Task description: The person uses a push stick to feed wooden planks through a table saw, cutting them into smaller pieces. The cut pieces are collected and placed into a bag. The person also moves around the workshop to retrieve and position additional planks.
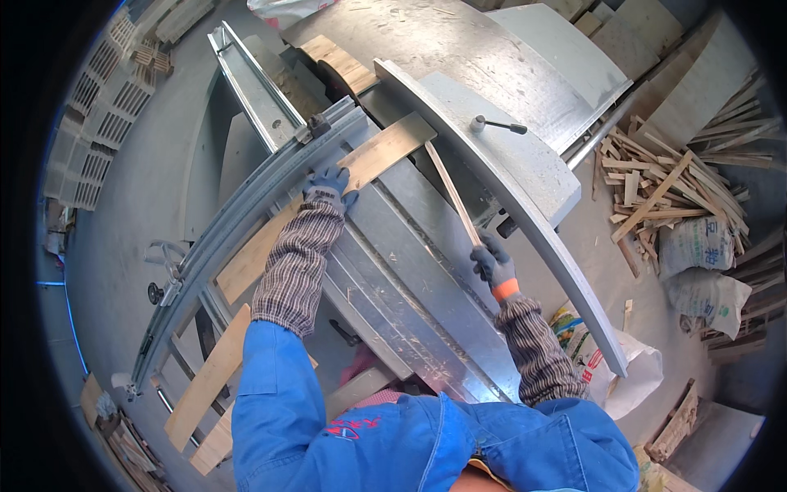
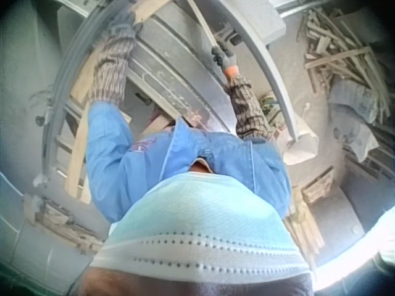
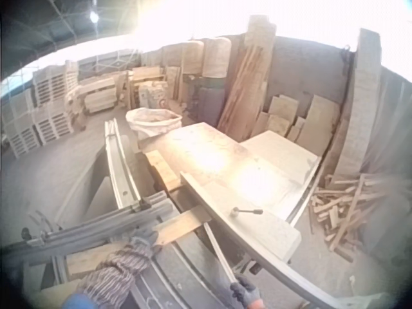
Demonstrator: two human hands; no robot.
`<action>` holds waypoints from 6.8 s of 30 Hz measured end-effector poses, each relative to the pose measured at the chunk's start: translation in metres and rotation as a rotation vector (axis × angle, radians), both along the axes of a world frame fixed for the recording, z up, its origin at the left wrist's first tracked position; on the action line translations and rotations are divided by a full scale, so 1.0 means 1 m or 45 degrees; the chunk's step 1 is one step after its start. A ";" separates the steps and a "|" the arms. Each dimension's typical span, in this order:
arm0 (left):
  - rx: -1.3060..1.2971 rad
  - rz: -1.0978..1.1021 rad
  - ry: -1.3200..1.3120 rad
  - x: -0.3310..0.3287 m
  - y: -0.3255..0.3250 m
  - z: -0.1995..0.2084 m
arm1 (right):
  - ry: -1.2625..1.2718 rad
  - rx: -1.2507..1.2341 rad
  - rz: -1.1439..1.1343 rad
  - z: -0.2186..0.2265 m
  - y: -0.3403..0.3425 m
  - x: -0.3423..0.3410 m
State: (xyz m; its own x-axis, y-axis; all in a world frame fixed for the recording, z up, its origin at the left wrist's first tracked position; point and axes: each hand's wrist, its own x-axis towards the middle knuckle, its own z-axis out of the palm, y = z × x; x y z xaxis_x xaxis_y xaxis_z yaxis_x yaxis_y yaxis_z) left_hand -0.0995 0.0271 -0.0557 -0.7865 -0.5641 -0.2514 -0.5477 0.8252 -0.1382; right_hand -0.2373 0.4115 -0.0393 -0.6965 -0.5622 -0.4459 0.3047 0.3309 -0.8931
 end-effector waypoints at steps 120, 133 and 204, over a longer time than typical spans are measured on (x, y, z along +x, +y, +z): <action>1.437 2.233 2.254 0.167 -0.001 -0.099 | 0.018 0.041 0.029 0.006 -0.064 0.007; 1.230 2.229 2.268 0.207 0.008 -0.103 | 0.016 0.028 0.020 0.004 -0.066 0.002; 0.086 0.839 0.025 0.090 -0.057 0.041 | 0.132 -0.094 0.039 -0.019 -0.007 0.030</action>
State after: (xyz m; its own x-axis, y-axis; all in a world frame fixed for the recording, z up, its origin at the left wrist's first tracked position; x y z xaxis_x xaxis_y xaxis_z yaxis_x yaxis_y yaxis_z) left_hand -0.0098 -0.0297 -0.0146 -0.2873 -0.9122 -0.2921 -0.9426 0.3234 -0.0830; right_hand -0.2072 0.4043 -0.0586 -0.7188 -0.6122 -0.3295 0.2007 0.2710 -0.9414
